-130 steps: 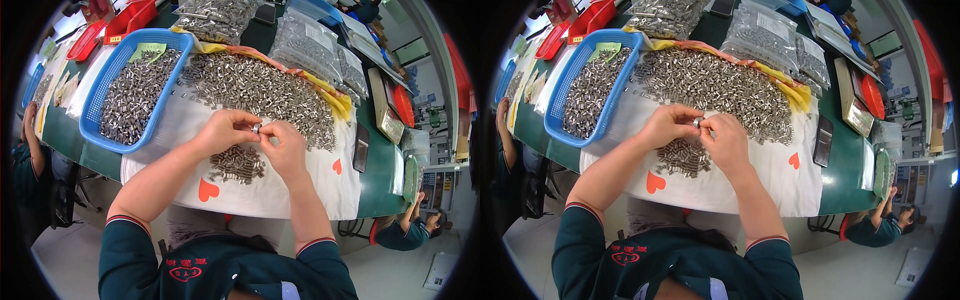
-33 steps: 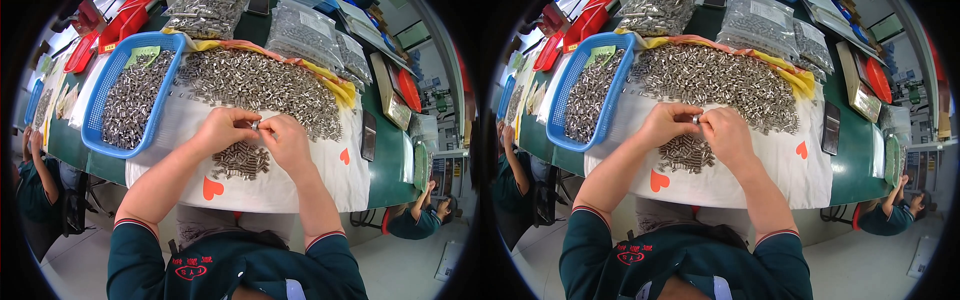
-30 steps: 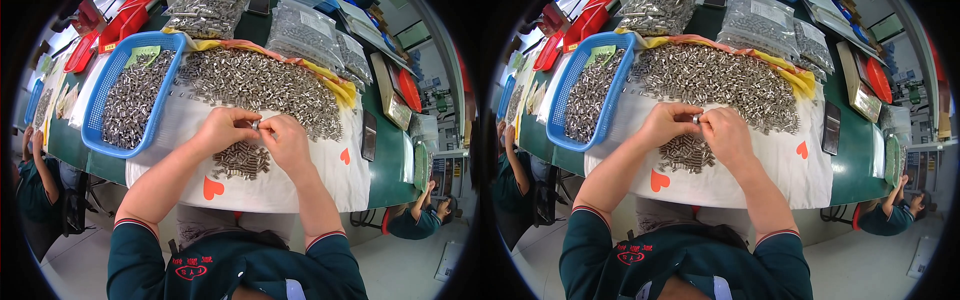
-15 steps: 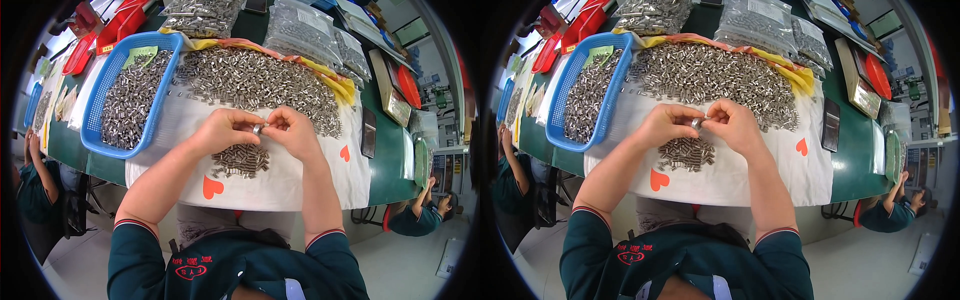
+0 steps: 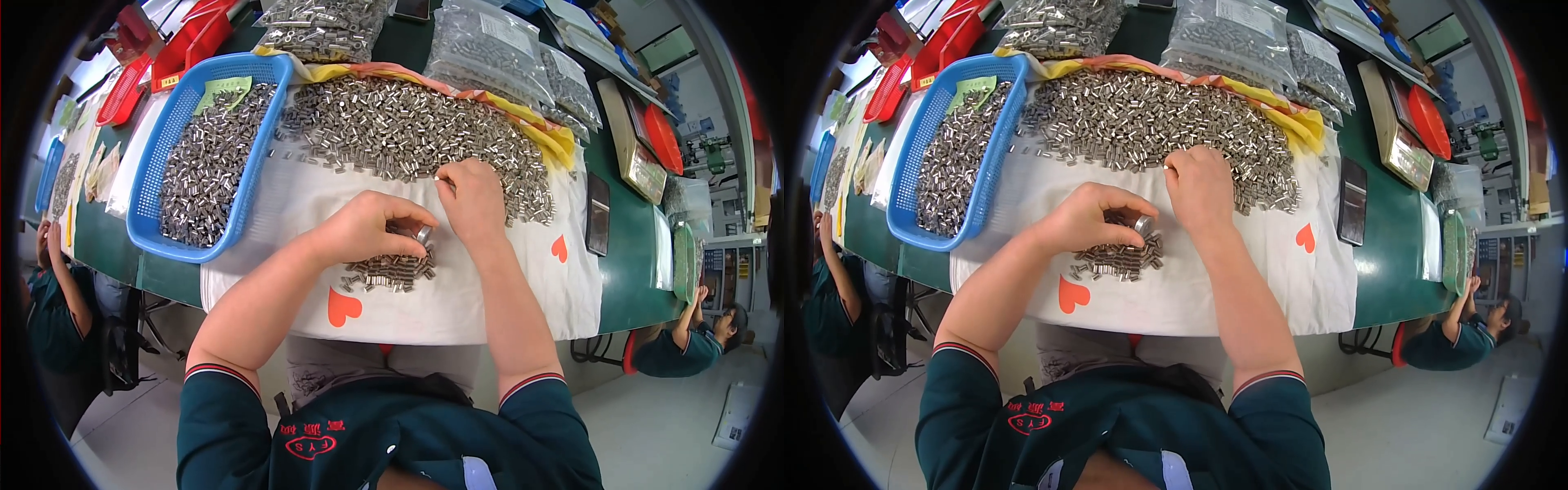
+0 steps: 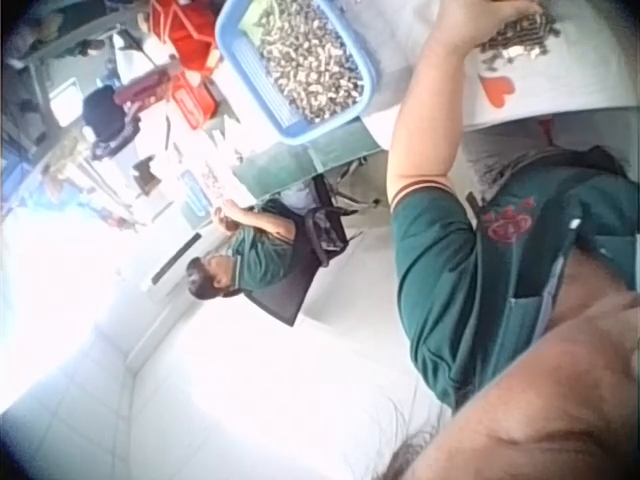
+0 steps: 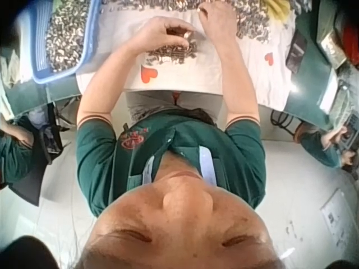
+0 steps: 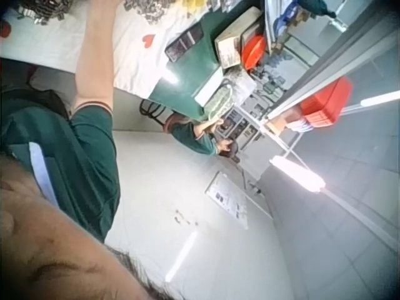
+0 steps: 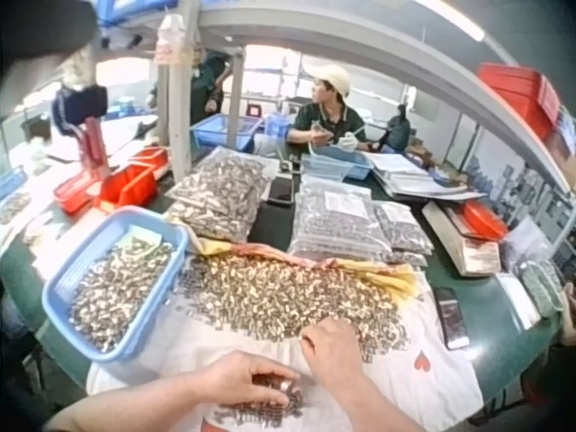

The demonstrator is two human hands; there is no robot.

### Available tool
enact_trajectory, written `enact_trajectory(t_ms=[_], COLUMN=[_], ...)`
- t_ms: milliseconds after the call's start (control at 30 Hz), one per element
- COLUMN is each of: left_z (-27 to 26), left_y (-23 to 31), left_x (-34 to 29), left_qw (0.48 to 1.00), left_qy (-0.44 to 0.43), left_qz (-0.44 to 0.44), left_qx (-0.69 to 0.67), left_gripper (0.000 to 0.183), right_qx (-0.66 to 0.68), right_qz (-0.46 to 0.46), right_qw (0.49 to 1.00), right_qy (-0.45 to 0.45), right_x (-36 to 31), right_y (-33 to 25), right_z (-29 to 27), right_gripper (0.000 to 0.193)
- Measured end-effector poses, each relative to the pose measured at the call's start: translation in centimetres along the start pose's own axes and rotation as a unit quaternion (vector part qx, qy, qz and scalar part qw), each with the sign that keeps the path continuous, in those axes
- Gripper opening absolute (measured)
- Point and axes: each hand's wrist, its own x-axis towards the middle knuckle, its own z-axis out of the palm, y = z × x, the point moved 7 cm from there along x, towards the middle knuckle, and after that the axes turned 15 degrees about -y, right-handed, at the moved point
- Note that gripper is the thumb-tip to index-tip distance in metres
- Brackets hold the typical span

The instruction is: Sorting small metal hardware components from a table into a plastic bin.

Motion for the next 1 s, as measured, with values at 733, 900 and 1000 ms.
enact_trajectory(t_ms=[733, 900, 1000], left_z=[-2.0, -2.3, -2.0], left_y=[-2.0, -2.1, -2.2], left_x=[-0.2, -0.4, -0.2], left_qw=[0.967, 0.972, 0.97], left_qy=[0.132, 0.159, 0.12], left_qz=[0.007, -0.016, 0.0], left_qx=[-0.22, -0.17, -0.212], left_gripper=[0.033, 0.033, 0.035], right_qx=[0.295, 0.237, 0.377], right_qz=[-0.048, -0.07, -0.003], right_qw=[0.952, 0.968, 0.911], right_qy=[-0.062, -0.035, -0.168], right_x=[-1.6, -1.9, -1.6], right_y=[-3.1, -3.5, -1.8], right_z=[-1.6, -1.9, -1.0], right_gripper=[0.008, 0.006, 0.008])
